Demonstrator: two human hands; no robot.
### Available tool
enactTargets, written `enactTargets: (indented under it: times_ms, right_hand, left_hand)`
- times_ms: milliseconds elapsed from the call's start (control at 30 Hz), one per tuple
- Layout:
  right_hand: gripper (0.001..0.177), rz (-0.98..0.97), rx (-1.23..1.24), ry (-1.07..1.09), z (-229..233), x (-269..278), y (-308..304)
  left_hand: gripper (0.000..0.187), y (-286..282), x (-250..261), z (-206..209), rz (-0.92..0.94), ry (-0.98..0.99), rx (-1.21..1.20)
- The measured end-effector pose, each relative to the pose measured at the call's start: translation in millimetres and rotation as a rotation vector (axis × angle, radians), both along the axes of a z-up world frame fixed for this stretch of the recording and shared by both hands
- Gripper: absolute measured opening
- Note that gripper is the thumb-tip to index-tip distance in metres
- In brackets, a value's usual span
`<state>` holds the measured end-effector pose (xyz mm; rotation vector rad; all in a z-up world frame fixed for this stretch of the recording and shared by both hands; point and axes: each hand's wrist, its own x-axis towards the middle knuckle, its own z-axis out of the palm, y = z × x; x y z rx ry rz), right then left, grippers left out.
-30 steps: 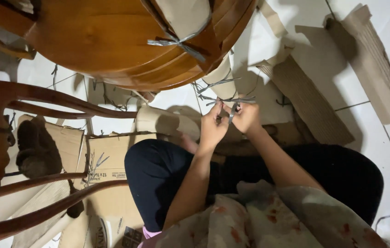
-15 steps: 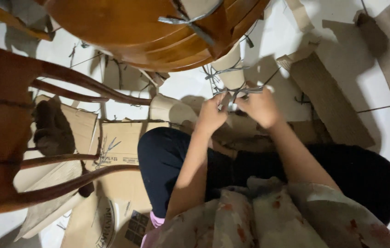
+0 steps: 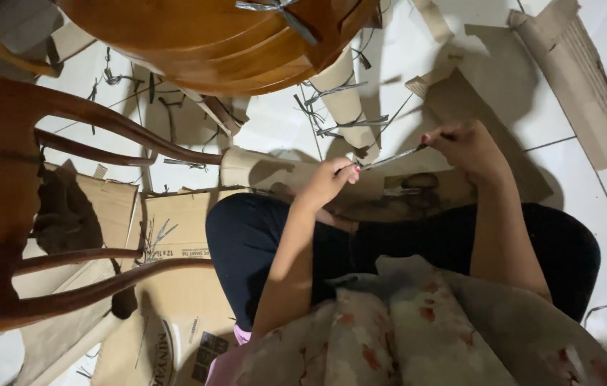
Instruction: Wrapping cardboard around the legs of a wooden chair and tying it with string for protection during transport.
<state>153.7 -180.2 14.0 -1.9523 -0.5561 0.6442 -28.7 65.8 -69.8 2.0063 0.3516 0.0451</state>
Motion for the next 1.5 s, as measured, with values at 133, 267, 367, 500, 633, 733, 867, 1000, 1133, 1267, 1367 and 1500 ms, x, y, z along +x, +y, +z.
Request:
enactTargets:
  times_ms: [133,267,367,500,633,733,867,1000,1133,1267,1367,1500]
  right_hand:
    - [0.041,0.125,-0.123,-0.206,-20.0,6.5,15.1]
    - [0.029,0.189,-0.144,-0.045,-13.5,3.2,25.0]
    - [0.034,0.115,0.176,0.268,-0.3,-13.7,33.7]
    - [0.039,0.052,0.641,0.709,-84.4,-2.1,42.3]
    - [0.027,0.018,0.293,0.418,-1.7,-24.1,40.6]
    - [0.04,0.25,-0.194,-0.016,7.1,-22.3,43.2]
    - [0.031,0.281,-0.341,-0.155,-29.4,-5.7,34.5]
    - [0.023,0.202,-0.303,-0.358,-7.7,-6.1,29.5]
    - [0.024,0.157,-0.296,-0.288,-29.8,13.4,18.2]
    - [0.022,0.03,-0.432,-0.215,-11.8,21.1,8.6]
    - [0.021,-0.024,-0.414,-0.237,20.4,13.7,0.2]
    - [0.018,-0.144,-0.411,-0.199,69.2,-2.5,-0.3]
  left_hand:
    - [0.027,11.5,8.8,-34.3,0.066,0.054,0.251]
    - [0.029,13.3,3.6,-35.0,0.193,0.11,0.285]
    - [0.023,8.9,7.3,-65.3,0.228,0.088,0.192]
    - [0.022,-0.4,8.9,-46.6,0.219,0.072,0.104]
    - [0.022,5.9,11.3,-27.9,0.251,0.055,0.092]
    - [0.02,6.3,13.4,-26.1,0.247,0.057,0.153]
    - [0.026,0.8,13.3,-11.0,0.233,0.154,0.159]
    - [0.029,3.0,14.8,-15.8,0.188,0.276,0.192]
    - [0.031,4.3,16.7,-9.7,0.076,0.556,0.291]
    - [0.029,4.5,14.9,4.4,0.157,0.515,0.186]
    - [0.023,8.5,13.4,-8.8,0.159,0.509,0.231]
    - [0.023,10.3,14.5,-10.1,0.17,0.494,0.21]
